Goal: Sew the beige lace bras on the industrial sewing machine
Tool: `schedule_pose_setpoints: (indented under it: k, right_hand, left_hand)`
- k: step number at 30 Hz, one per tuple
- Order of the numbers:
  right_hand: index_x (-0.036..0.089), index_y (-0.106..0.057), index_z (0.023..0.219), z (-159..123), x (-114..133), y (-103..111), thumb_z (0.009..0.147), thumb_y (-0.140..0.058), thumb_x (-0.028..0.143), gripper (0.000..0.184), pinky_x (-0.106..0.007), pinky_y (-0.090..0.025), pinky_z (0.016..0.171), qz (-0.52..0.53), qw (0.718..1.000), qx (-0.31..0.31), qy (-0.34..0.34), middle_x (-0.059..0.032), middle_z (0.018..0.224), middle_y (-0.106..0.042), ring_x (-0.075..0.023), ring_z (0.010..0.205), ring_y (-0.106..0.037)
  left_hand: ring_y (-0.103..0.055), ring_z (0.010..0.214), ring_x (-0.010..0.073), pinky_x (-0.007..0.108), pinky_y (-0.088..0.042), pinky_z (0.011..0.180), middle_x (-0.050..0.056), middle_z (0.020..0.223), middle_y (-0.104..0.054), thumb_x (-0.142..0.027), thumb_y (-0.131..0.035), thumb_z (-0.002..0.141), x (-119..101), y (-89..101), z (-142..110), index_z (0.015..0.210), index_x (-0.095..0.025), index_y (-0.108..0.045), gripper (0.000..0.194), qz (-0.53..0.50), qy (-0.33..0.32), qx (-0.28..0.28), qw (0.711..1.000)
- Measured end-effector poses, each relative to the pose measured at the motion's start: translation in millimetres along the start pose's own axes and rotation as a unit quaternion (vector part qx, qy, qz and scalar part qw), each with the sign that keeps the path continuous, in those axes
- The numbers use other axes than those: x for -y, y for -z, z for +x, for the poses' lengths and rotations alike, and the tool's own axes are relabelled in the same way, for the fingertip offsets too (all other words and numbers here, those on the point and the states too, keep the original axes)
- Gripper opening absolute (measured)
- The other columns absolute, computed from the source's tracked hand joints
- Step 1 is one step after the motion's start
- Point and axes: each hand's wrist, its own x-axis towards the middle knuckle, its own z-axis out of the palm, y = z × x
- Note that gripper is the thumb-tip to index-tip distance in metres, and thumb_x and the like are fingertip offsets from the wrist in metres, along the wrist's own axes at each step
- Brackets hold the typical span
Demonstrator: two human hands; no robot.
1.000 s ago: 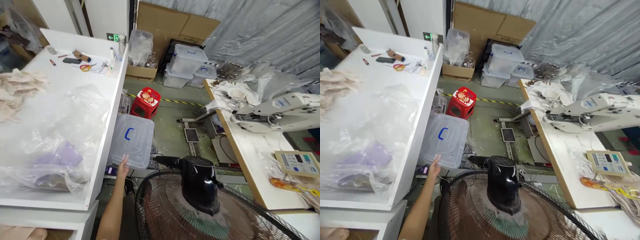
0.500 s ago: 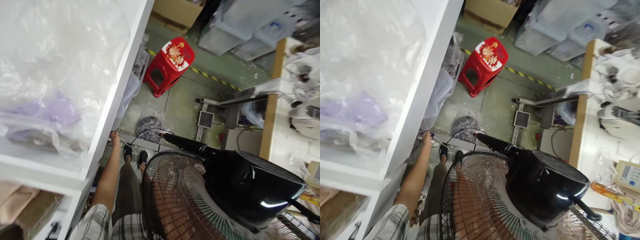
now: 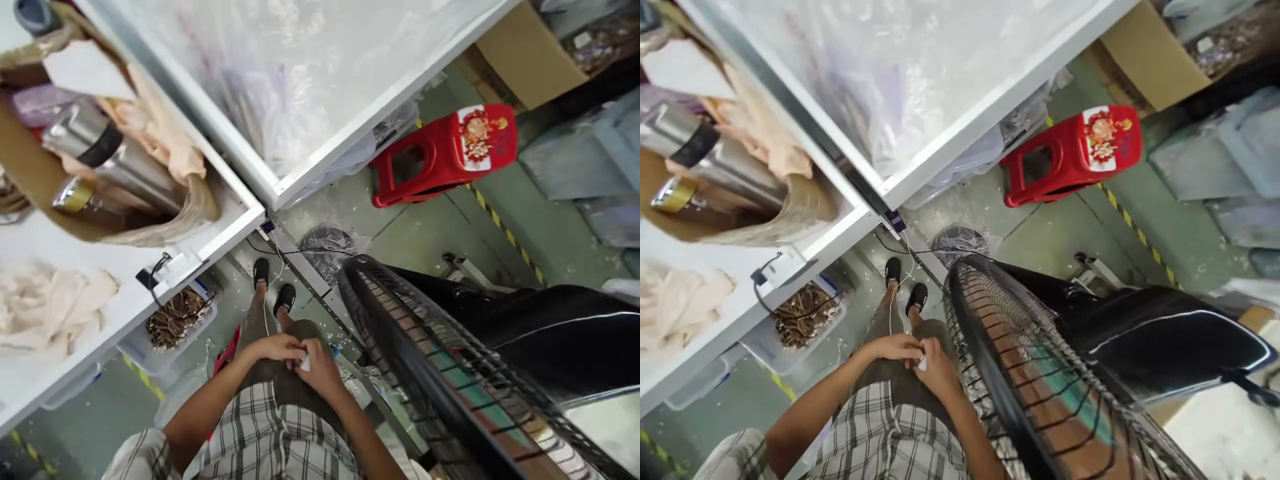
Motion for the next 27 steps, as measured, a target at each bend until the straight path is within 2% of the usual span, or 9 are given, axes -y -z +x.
schedule_pose_setpoints:
  k: [2, 5, 8, 10, 13, 17, 21, 24, 27]
  right_hand:
    - [0.016, -0.058, 0.111, 2.5, -1.7, -6.1, 0.079, -0.073, 0.024, 0.036, -0.038, -0.056, 0.082, -0.01, 0.999, 0.02, 0.043, -0.0096, 0.109, -0.06, -0.0243, 0.099, -0.064]
    - [0.021, -0.052, 0.125, 20.2, 0.9, -18.0, 0.078, -0.07, 0.023, 0.051, -0.038, -0.054, 0.09, -0.025, 0.994, 0.054, 0.095, -0.0113, 0.124, -0.056, -0.0257, 0.109, -0.062]
    - [0.024, -0.041, 0.14, 41.9, 0.3, -36.0, 0.077, -0.07, 0.03, 0.069, -0.047, -0.046, 0.104, -0.063, 0.988, 0.047, 0.133, -0.0141, 0.144, -0.044, -0.0316, 0.127, -0.052]
    - [0.02, -0.037, 0.142, 52.9, -7.6, -49.2, 0.08, -0.068, 0.038, 0.072, -0.053, -0.037, 0.112, -0.087, 0.989, -0.007, 0.121, -0.0175, 0.148, -0.04, -0.0349, 0.136, -0.041]
    - [0.014, -0.038, 0.139, 63.1, -30.6, -65.0, 0.087, -0.057, 0.045, 0.064, -0.052, -0.038, 0.111, -0.118, 0.991, -0.02, 0.06, -0.021, 0.139, -0.048, -0.0328, 0.133, -0.045]
    - [0.015, -0.055, 0.12, 71.5, -62.7, -75.7, 0.08, -0.062, 0.036, 0.045, -0.046, -0.049, 0.099, -0.199, 0.974, 0.098, 0.05, -0.0165, 0.118, -0.063, -0.0306, 0.114, -0.061]
    - [0.016, -0.063, 0.105, 82.5, -79.2, -77.6, 0.074, -0.067, 0.026, 0.032, -0.045, -0.052, 0.092, -0.296, 0.939, 0.167, 0.052, -0.0148, 0.104, -0.067, -0.0317, 0.102, -0.067]
    - [0.017, -0.064, 0.104, 102.1, -88.5, -74.6, 0.074, -0.069, 0.024, 0.031, -0.043, -0.052, 0.093, -0.352, 0.91, 0.203, 0.081, -0.0132, 0.104, -0.067, -0.0306, 0.103, -0.067]
    - [0.019, -0.063, 0.105, 134.3, -101.9, -71.3, 0.075, -0.068, 0.022, 0.031, -0.042, -0.051, 0.097, -0.4, 0.882, 0.22, 0.117, -0.012, 0.11, -0.066, -0.0297, 0.11, -0.064]
  left_hand:
    - [-0.065, 0.059, 0.0133, 0.022, -0.046, 0.056, 0.003, 0.075, -0.068, -0.061, -0.062, 0.082, 20.3, 1.8, 0.1, 0.1, -0.015, -0.068, 0.049, -0.025, -0.016, 0.027, 0.999]
    - [-0.061, 0.052, 0.0129, 0.021, -0.043, 0.05, 0.0, 0.064, -0.064, -0.054, -0.07, 0.078, 52.1, 4.8, 12.4, 0.097, -0.015, -0.067, 0.044, -0.055, -0.037, 0.022, 0.998]
    - [-0.056, 0.046, 0.0113, 0.02, -0.041, 0.047, -0.001, 0.058, -0.061, -0.044, -0.073, 0.076, 88.5, 15.1, 26.6, 0.085, -0.013, -0.065, 0.033, -0.102, -0.067, -0.04, 0.992]
    - [-0.056, 0.046, 0.0099, 0.019, -0.039, 0.046, 0.0, 0.065, -0.065, -0.042, -0.067, 0.081, 115.6, 29.3, 30.2, 0.095, -0.014, -0.063, 0.032, -0.153, -0.092, -0.121, 0.976]
    - [-0.06, 0.055, 0.009, 0.018, -0.041, 0.049, 0.003, 0.084, -0.068, -0.039, -0.055, 0.091, 157.7, 56.8, 25.5, 0.122, -0.017, -0.052, 0.039, -0.24, -0.123, -0.292, 0.918]
    - [-0.063, 0.068, 0.0101, 0.019, -0.044, 0.055, 0.007, 0.1, -0.066, -0.035, -0.042, 0.098, 204.2, 83.9, 17.0, 0.139, -0.018, -0.037, 0.045, -0.314, -0.13, -0.484, 0.806]
    - [-0.064, 0.069, 0.0122, 0.024, -0.049, 0.065, 0.008, 0.1, -0.068, -0.03, -0.048, 0.095, 231.4, 87.0, 24.0, 0.138, -0.016, -0.043, 0.045, -0.329, -0.109, -0.58, 0.737]
    - [-0.067, 0.086, 0.0179, 0.029, -0.05, 0.081, 0.009, 0.105, -0.069, -0.025, -0.055, 0.09, 244.5, 84.9, 43.8, 0.133, -0.016, -0.052, 0.044, -0.312, -0.084, -0.627, 0.709]
    - [-0.065, 0.102, 0.022, 0.032, -0.049, 0.091, 0.009, 0.113, -0.069, -0.022, -0.057, 0.088, 256.4, 94.3, 79.2, 0.13, -0.019, -0.058, 0.041, -0.293, -0.062, -0.653, 0.696]
